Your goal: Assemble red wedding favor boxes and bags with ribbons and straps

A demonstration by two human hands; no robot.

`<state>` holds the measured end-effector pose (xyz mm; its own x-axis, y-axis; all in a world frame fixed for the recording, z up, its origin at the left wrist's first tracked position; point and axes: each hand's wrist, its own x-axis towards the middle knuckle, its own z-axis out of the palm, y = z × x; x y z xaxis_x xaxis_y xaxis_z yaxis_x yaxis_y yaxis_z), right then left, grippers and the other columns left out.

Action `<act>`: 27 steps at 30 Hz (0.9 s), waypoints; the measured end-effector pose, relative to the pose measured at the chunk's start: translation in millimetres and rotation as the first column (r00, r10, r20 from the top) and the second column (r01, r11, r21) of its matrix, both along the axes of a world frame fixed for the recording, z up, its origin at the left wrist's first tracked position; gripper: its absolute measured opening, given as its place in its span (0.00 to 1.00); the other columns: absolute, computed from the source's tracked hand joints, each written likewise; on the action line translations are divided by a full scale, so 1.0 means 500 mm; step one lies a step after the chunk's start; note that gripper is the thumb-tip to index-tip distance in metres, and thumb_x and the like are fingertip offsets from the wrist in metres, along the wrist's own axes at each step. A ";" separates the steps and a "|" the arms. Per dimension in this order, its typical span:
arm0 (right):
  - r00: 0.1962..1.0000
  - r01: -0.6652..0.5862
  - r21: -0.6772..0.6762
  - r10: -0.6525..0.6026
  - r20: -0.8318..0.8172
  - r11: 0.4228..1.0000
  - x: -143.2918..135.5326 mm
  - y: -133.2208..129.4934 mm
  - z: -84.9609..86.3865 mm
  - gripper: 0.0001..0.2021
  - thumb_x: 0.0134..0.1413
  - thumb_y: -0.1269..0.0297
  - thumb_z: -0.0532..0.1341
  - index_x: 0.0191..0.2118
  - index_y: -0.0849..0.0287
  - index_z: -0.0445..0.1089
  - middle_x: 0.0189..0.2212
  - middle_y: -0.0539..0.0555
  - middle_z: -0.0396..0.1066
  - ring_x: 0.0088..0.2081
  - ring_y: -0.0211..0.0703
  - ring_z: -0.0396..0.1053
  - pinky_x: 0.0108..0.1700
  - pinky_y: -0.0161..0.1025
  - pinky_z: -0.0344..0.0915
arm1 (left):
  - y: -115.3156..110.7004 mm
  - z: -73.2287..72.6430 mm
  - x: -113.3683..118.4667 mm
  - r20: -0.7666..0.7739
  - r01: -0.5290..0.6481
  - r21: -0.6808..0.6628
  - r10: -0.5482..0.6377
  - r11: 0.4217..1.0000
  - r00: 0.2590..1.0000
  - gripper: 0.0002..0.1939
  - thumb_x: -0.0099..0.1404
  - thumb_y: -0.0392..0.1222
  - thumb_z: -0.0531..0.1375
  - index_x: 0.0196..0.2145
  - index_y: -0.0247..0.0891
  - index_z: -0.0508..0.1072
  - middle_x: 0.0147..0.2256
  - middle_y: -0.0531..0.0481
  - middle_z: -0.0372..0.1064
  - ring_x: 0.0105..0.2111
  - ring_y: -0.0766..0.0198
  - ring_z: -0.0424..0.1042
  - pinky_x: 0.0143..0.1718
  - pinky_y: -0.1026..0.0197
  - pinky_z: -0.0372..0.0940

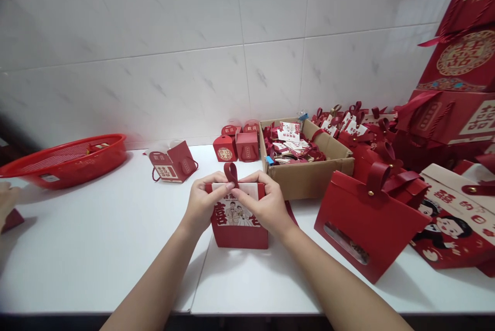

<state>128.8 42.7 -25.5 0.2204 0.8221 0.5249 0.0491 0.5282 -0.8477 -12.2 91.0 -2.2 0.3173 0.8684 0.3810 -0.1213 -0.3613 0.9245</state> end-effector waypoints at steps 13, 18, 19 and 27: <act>0.998 -0.058 -0.067 0.059 0.008 0.996 0.003 0.002 0.000 0.11 0.45 0.63 0.67 0.33 0.58 0.66 0.27 0.48 0.68 0.27 0.35 0.66 0.28 0.31 0.63 | -0.008 0.005 0.000 0.008 0.027 -0.043 -0.026 0.999 1.000 0.10 0.51 0.41 0.66 0.21 0.34 0.71 0.24 0.52 0.65 0.24 0.68 0.65 0.27 0.65 0.61; 0.998 -0.065 -0.089 0.066 0.011 0.994 0.002 0.000 0.005 0.10 0.45 0.64 0.67 0.32 0.58 0.66 0.25 0.48 0.67 0.25 0.35 0.64 0.26 0.30 0.61 | -0.008 0.003 0.001 0.015 0.035 -0.028 -0.034 0.999 0.999 0.11 0.52 0.42 0.66 0.21 0.34 0.70 0.24 0.53 0.64 0.24 0.68 0.64 0.26 0.66 0.60; 0.998 -0.069 -0.096 0.070 0.008 0.993 0.002 -0.001 0.005 0.10 0.45 0.64 0.67 0.32 0.58 0.66 0.25 0.48 0.67 0.25 0.35 0.64 0.26 0.30 0.61 | -0.008 0.003 0.000 0.011 0.038 -0.016 -0.038 0.999 0.999 0.11 0.52 0.42 0.66 0.21 0.34 0.70 0.24 0.53 0.64 0.24 0.68 0.64 0.26 0.66 0.60; 0.999 -0.050 -0.070 0.050 -0.009 0.996 0.001 -0.001 0.003 0.10 0.42 0.69 0.66 0.32 0.59 0.65 0.27 0.47 0.65 0.26 0.34 0.63 0.28 0.29 0.60 | -0.011 0.002 -0.014 -0.072 0.124 0.023 -0.122 0.992 0.990 0.11 0.50 0.42 0.67 0.27 0.33 0.71 0.26 0.51 0.66 0.25 0.66 0.66 0.26 0.65 0.61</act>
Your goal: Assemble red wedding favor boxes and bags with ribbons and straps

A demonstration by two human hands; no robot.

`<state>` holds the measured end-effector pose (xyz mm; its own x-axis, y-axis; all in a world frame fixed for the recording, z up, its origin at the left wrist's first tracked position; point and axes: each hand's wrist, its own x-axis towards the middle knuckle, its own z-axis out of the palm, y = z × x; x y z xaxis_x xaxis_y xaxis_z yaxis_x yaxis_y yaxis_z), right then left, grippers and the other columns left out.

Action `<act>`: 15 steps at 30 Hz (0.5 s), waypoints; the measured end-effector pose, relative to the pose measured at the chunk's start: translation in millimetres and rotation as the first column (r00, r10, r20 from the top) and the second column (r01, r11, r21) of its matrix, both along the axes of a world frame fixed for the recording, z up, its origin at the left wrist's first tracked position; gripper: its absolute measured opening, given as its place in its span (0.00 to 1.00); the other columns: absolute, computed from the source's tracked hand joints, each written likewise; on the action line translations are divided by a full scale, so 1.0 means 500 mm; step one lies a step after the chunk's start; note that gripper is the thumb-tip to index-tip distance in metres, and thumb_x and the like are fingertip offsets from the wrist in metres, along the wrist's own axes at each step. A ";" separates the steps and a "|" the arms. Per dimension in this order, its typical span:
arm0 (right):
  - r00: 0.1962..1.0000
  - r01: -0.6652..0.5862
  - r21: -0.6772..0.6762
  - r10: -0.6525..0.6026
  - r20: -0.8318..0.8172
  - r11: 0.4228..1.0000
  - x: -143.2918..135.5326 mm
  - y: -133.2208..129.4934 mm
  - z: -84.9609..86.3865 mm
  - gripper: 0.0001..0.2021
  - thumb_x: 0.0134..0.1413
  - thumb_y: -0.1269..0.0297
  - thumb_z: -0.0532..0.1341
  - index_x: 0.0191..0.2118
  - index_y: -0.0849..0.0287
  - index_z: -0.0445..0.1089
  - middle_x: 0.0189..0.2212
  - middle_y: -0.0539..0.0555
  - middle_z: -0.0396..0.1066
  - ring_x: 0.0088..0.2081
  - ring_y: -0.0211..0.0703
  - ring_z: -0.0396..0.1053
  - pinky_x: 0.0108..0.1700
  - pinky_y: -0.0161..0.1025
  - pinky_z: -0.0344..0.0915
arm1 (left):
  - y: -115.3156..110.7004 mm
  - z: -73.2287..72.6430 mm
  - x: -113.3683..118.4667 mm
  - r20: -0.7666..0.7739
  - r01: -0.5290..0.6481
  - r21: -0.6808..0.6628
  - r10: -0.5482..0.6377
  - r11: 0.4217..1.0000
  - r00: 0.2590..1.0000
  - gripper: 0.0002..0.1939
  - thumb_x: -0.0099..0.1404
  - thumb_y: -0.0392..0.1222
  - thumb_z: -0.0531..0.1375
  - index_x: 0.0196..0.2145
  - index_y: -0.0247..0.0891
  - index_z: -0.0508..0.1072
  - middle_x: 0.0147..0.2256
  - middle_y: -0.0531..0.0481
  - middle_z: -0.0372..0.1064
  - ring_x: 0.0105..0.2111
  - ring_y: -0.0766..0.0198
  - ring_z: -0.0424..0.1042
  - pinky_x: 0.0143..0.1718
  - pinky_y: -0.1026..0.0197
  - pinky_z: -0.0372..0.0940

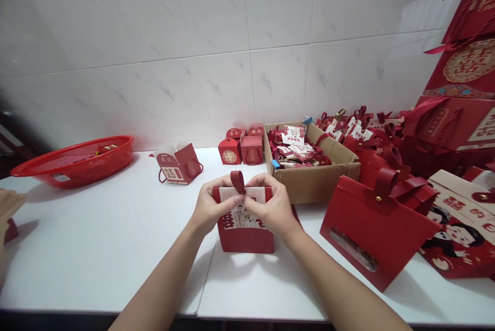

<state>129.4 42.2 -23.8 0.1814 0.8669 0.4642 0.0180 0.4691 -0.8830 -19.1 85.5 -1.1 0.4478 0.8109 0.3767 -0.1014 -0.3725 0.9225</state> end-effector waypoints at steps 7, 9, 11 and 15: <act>0.999 -0.027 0.010 0.027 -0.018 1.000 -0.003 0.001 0.003 0.09 0.43 0.71 0.64 0.31 0.58 0.63 0.24 0.45 0.63 0.24 0.32 0.60 0.25 0.27 0.58 | -0.006 -0.001 0.011 0.020 -0.103 -0.077 0.104 0.992 0.994 0.12 0.49 0.43 0.68 0.24 0.33 0.70 0.23 0.52 0.66 0.23 0.68 0.65 0.24 0.66 0.61; 0.999 -0.032 0.005 0.032 -0.025 0.999 -0.004 0.001 0.001 0.09 0.43 0.70 0.64 0.31 0.58 0.63 0.24 0.45 0.63 0.24 0.32 0.60 0.25 0.27 0.58 | -0.009 0.001 0.013 0.036 -0.109 -0.094 0.113 0.990 0.993 0.12 0.49 0.43 0.68 0.23 0.34 0.70 0.22 0.53 0.66 0.22 0.69 0.65 0.23 0.67 0.60; 0.999 -0.028 0.007 0.029 -0.026 1.000 -0.004 0.001 -0.001 0.09 0.43 0.70 0.64 0.32 0.58 0.63 0.25 0.46 0.63 0.24 0.32 0.60 0.25 0.28 0.59 | -0.009 0.006 0.015 0.044 -0.106 -0.100 0.111 0.989 0.993 0.12 0.49 0.43 0.68 0.21 0.34 0.69 0.21 0.54 0.65 0.21 0.70 0.64 0.22 0.67 0.59; 1.000 -0.023 0.011 0.023 -0.021 1.000 -0.004 0.001 -0.002 0.09 0.44 0.70 0.64 0.32 0.58 0.63 0.26 0.46 0.64 0.24 0.32 0.60 0.26 0.28 0.60 | -0.005 0.013 0.016 0.024 -0.121 -0.075 0.123 0.990 0.992 0.14 0.48 0.41 0.68 0.17 0.33 0.67 0.19 0.55 0.62 0.20 0.72 0.60 0.20 0.69 0.56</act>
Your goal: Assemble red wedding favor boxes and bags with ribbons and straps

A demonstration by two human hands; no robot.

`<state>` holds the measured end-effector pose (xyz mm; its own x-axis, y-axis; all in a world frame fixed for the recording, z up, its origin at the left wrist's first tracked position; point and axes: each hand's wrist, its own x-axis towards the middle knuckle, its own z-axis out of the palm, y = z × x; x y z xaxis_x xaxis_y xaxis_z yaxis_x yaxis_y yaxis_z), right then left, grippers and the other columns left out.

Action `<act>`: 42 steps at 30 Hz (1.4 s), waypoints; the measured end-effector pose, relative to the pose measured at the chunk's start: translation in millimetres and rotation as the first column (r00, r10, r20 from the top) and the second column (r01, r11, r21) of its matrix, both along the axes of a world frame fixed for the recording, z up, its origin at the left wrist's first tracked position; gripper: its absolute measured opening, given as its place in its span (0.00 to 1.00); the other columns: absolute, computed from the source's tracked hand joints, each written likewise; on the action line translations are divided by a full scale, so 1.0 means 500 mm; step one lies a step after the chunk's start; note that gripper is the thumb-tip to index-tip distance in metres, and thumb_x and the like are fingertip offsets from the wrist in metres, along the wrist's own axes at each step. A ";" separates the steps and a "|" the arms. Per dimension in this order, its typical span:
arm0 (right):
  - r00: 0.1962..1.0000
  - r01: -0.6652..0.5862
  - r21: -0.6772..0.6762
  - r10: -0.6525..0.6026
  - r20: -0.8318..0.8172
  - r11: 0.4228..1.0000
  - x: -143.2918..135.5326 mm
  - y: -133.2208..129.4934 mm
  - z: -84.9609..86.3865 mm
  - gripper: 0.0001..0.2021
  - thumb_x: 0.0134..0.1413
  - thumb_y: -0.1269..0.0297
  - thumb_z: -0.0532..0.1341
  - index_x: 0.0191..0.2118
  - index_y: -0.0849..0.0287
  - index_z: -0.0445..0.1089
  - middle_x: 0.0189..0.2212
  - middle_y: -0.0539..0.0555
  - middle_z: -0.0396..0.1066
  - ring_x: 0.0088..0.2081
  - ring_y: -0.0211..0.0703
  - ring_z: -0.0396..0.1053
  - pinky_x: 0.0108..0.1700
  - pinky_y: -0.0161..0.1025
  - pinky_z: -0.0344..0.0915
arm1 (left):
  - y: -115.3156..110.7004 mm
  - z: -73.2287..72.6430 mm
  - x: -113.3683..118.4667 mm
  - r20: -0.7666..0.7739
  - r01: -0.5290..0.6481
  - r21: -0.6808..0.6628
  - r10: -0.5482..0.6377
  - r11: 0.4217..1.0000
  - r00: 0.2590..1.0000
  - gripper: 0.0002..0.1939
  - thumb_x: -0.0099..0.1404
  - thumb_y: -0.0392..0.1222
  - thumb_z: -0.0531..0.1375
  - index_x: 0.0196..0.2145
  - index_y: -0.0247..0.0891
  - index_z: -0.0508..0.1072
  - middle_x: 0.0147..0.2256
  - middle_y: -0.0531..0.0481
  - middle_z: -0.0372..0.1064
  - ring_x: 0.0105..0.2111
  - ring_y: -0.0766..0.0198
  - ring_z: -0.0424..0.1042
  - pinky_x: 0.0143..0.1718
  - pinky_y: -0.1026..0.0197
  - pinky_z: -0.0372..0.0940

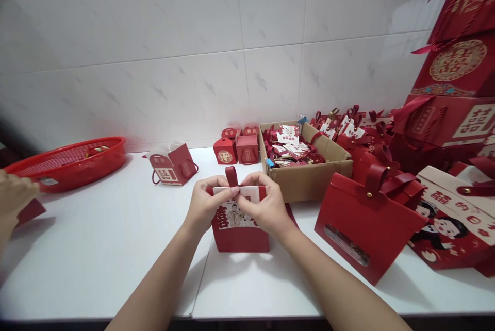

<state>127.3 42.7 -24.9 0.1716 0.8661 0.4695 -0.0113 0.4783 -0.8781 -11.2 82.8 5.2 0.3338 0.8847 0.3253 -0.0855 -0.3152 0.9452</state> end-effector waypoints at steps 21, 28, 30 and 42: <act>0.999 0.042 -0.064 -0.042 0.007 0.997 -0.003 -0.004 0.010 0.10 0.45 0.58 0.66 0.29 0.61 0.73 0.26 0.53 0.72 0.28 0.42 0.70 0.30 0.36 0.66 | 0.020 -0.038 -0.011 0.155 0.158 0.110 -0.174 0.981 0.972 0.17 0.58 0.53 0.61 0.38 0.40 0.64 0.33 0.51 0.65 0.32 0.64 0.67 0.33 0.64 0.62; 0.996 0.087 -0.032 -0.087 -0.011 0.996 -0.006 -0.004 0.009 0.11 0.45 0.60 0.66 0.22 0.62 0.69 0.19 0.50 0.67 0.24 0.37 0.64 0.27 0.33 0.62 | 0.015 -0.041 -0.008 0.181 0.218 0.098 -0.233 0.971 0.956 0.20 0.58 0.49 0.62 0.43 0.44 0.58 0.32 0.54 0.63 0.28 0.67 0.66 0.30 0.65 0.62; 0.994 0.105 -0.008 -0.104 0.020 0.994 -0.005 -0.001 0.011 0.11 0.46 0.60 0.65 0.22 0.62 0.68 0.20 0.50 0.67 0.25 0.37 0.64 0.29 0.34 0.62 | 0.013 -0.037 -0.006 0.158 0.188 0.107 -0.203 0.976 0.966 0.19 0.58 0.48 0.62 0.43 0.43 0.59 0.31 0.54 0.63 0.28 0.68 0.66 0.30 0.66 0.62; 0.952 0.068 -0.185 -0.009 0.306 0.980 0.034 -0.081 -0.030 0.26 0.45 0.63 0.66 0.52 0.56 0.61 0.44 0.55 0.71 0.44 0.47 0.70 0.45 0.43 0.67 | 0.019 -0.033 -0.010 0.136 0.141 0.095 -0.153 0.985 0.979 0.14 0.58 0.45 0.63 0.37 0.41 0.63 0.30 0.55 0.62 0.26 0.69 0.65 0.27 0.67 0.61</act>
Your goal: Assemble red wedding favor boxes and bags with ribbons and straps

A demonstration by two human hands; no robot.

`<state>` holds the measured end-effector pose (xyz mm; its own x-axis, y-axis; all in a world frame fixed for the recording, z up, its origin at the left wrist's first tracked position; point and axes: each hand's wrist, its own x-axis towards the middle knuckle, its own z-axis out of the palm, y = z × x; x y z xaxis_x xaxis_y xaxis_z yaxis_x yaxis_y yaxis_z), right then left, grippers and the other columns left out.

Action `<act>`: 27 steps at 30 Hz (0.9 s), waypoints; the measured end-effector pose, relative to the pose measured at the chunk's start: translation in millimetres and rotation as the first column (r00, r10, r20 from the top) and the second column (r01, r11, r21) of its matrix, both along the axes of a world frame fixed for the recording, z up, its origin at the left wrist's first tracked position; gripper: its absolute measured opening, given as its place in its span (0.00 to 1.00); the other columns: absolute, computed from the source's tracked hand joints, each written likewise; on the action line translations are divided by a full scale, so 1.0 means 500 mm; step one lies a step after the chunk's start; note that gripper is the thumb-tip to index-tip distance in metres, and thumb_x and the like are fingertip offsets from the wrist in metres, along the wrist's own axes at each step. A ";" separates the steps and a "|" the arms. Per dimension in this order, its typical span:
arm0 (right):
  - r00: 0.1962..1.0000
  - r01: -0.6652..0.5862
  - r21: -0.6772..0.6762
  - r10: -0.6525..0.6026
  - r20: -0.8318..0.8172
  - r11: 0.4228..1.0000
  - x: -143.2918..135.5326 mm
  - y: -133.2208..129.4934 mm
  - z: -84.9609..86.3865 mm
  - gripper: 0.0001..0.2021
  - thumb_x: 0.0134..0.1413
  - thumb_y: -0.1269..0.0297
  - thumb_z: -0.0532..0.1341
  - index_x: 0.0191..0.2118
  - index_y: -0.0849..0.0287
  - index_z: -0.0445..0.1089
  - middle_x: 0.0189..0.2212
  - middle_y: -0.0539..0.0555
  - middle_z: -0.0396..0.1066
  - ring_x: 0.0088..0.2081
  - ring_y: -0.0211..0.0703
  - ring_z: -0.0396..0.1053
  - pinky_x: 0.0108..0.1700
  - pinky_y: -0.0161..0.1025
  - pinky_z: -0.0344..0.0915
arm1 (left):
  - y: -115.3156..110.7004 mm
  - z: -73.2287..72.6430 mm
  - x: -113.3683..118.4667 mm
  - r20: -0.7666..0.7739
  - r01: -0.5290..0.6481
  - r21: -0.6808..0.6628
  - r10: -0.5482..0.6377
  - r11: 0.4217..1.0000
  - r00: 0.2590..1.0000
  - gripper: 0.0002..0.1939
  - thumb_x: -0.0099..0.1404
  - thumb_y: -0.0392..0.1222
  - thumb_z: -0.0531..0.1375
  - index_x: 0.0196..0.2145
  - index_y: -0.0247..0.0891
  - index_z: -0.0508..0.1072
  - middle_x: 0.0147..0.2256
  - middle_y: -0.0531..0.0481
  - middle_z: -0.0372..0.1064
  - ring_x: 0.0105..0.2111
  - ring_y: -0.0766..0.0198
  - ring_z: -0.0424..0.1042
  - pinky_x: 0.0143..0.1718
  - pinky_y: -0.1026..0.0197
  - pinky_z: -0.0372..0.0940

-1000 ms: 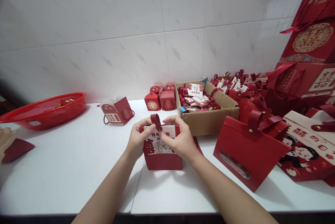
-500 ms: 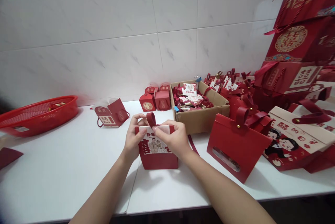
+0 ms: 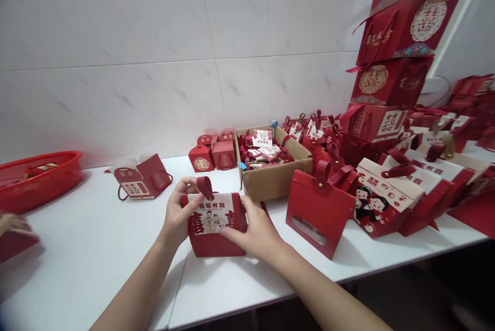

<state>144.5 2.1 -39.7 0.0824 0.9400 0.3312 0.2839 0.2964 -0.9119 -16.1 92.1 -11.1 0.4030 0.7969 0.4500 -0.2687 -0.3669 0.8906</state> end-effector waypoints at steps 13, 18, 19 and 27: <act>0.895 0.445 0.014 -0.445 -0.023 0.895 0.080 -0.186 -0.036 0.19 0.50 0.55 0.64 0.46 0.57 0.65 0.43 0.57 0.73 0.43 0.50 0.71 0.49 0.45 0.68 | 0.015 0.000 0.005 0.102 0.188 0.093 -0.197 0.978 0.975 0.21 0.60 0.58 0.53 0.40 0.37 0.67 0.27 0.46 0.67 0.29 0.59 0.64 0.33 0.58 0.58; 0.798 0.603 0.029 -0.603 -0.022 0.797 0.095 -0.195 -0.059 0.20 0.48 0.51 0.64 0.43 0.58 0.66 0.41 0.58 0.73 0.41 0.52 0.72 0.45 0.45 0.70 | 0.016 -0.024 0.014 -0.136 0.184 0.240 -0.155 0.953 0.979 0.20 0.59 0.56 0.57 0.41 0.38 0.66 0.30 0.47 0.67 0.31 0.59 0.65 0.34 0.59 0.59; 0.803 0.596 0.021 -0.596 -0.016 0.803 0.092 -0.188 -0.058 0.20 0.48 0.51 0.63 0.44 0.58 0.66 0.41 0.59 0.73 0.42 0.52 0.72 0.46 0.46 0.69 | 0.015 -0.031 0.017 -0.237 0.204 0.279 -0.138 0.938 0.962 0.19 0.59 0.54 0.59 0.42 0.39 0.67 0.32 0.47 0.67 0.32 0.58 0.66 0.36 0.58 0.60; 0.929 0.345 -0.028 -0.337 0.155 0.938 0.080 -0.157 -0.050 0.31 0.52 0.53 0.62 0.60 0.55 0.57 0.55 0.59 0.64 0.56 0.55 0.61 0.57 0.54 0.60 | -0.006 -0.075 0.053 -0.629 0.488 0.174 -0.285 0.856 0.724 0.33 0.50 0.49 0.67 0.53 0.41 0.67 0.51 0.39 0.67 0.49 0.46 0.66 0.50 0.46 0.62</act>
